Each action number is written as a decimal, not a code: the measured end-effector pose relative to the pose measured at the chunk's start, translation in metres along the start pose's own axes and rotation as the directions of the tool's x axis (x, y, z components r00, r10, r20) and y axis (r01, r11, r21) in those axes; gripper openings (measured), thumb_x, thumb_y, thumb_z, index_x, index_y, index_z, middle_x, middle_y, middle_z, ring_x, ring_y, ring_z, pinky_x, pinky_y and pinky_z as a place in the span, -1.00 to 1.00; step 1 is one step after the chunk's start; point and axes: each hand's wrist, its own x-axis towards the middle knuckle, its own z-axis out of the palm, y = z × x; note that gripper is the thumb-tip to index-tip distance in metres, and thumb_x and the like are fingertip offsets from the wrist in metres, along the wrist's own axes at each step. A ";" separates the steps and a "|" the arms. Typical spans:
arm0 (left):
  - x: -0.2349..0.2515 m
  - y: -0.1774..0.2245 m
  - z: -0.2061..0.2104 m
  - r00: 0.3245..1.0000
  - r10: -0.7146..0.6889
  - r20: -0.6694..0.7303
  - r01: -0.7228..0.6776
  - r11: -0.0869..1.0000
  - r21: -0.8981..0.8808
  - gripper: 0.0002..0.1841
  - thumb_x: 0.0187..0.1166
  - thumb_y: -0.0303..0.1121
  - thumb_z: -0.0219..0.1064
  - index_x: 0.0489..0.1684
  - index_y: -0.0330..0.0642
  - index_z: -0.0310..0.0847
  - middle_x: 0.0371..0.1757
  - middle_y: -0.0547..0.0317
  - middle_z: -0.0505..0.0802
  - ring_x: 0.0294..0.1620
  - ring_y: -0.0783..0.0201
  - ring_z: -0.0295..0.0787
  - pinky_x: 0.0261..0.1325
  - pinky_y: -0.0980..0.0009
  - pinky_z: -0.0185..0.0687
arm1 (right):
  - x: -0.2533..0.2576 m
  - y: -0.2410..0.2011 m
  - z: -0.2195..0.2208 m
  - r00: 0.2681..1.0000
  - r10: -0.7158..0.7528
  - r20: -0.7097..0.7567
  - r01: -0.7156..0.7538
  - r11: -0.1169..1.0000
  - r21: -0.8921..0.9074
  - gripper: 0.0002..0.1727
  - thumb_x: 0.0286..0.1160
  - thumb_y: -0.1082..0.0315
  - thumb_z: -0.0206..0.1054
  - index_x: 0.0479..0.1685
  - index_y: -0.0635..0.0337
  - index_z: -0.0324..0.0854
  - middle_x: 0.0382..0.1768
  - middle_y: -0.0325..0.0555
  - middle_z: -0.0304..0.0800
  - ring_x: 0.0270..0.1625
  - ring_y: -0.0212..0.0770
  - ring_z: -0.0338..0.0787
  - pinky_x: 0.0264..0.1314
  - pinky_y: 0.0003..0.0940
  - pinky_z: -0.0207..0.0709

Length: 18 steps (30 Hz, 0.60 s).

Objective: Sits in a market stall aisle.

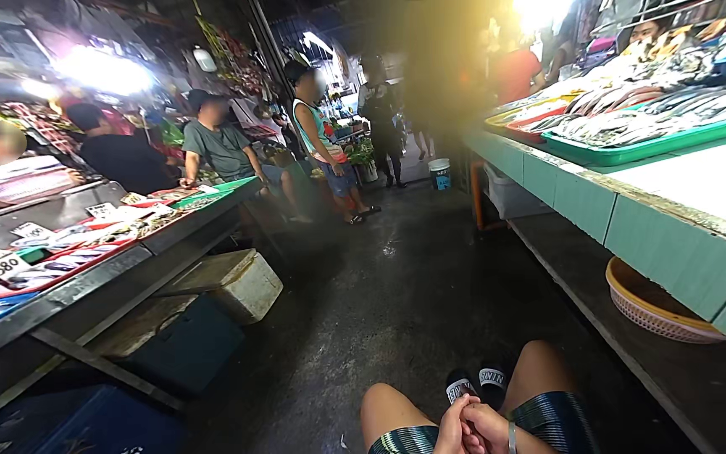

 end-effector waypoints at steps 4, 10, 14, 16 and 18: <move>0.000 0.000 0.000 1.000 -0.005 0.000 0.005 1.000 -0.001 -0.50 0.80 0.15 -0.04 0.08 0.01 0.72 -0.75 0.20 0.45 -0.85 0.24 0.37 -0.75 0.26 0.49 | 0.000 0.000 -0.001 1.000 0.000 0.004 0.000 1.000 0.003 -0.63 0.67 0.25 -0.02 -0.62 0.01 0.37 -0.79 -0.27 0.33 -0.78 -0.31 0.36 -0.70 -0.36 0.32; 0.001 0.000 0.000 1.000 -0.006 0.000 0.006 1.000 0.004 -0.49 0.80 0.16 -0.05 0.06 0.02 0.73 -0.75 0.20 0.46 -0.85 0.24 0.38 -0.75 0.26 0.49 | -0.001 -0.001 0.000 1.000 -0.004 0.002 0.004 1.000 0.002 -0.61 0.70 0.25 -0.04 -0.63 0.01 0.37 -0.79 -0.28 0.33 -0.78 -0.32 0.35 -0.70 -0.36 0.33; 0.001 0.000 0.000 1.000 -0.007 0.001 0.007 1.000 -0.002 -0.50 0.79 0.16 -0.04 0.08 0.02 0.72 -0.76 0.20 0.45 -0.85 0.24 0.37 -0.75 0.27 0.49 | -0.001 0.000 0.000 1.000 -0.009 -0.001 0.009 1.000 0.010 -0.61 0.68 0.26 -0.03 -0.64 0.02 0.37 -0.79 -0.28 0.32 -0.78 -0.32 0.35 -0.70 -0.36 0.32; 0.001 0.000 0.000 1.000 -0.008 0.005 0.008 1.000 -0.005 -0.50 0.80 0.16 -0.04 0.08 0.01 0.72 -0.76 0.20 0.46 -0.86 0.24 0.38 -0.75 0.27 0.50 | 0.000 0.000 0.000 1.000 -0.008 0.001 0.008 1.000 0.014 -0.61 0.67 0.25 -0.02 -0.64 0.01 0.37 -0.79 -0.27 0.32 -0.79 -0.32 0.35 -0.70 -0.35 0.32; 0.000 -0.001 0.000 1.000 -0.006 0.007 0.006 1.000 -0.003 -0.49 0.79 0.16 -0.03 0.09 0.01 0.72 -0.75 0.19 0.46 -0.85 0.24 0.38 -0.74 0.27 0.50 | 0.000 0.001 0.000 1.000 -0.005 -0.002 0.005 1.000 0.016 -0.62 0.67 0.25 -0.02 -0.64 0.01 0.37 -0.79 -0.27 0.32 -0.78 -0.31 0.35 -0.70 -0.35 0.32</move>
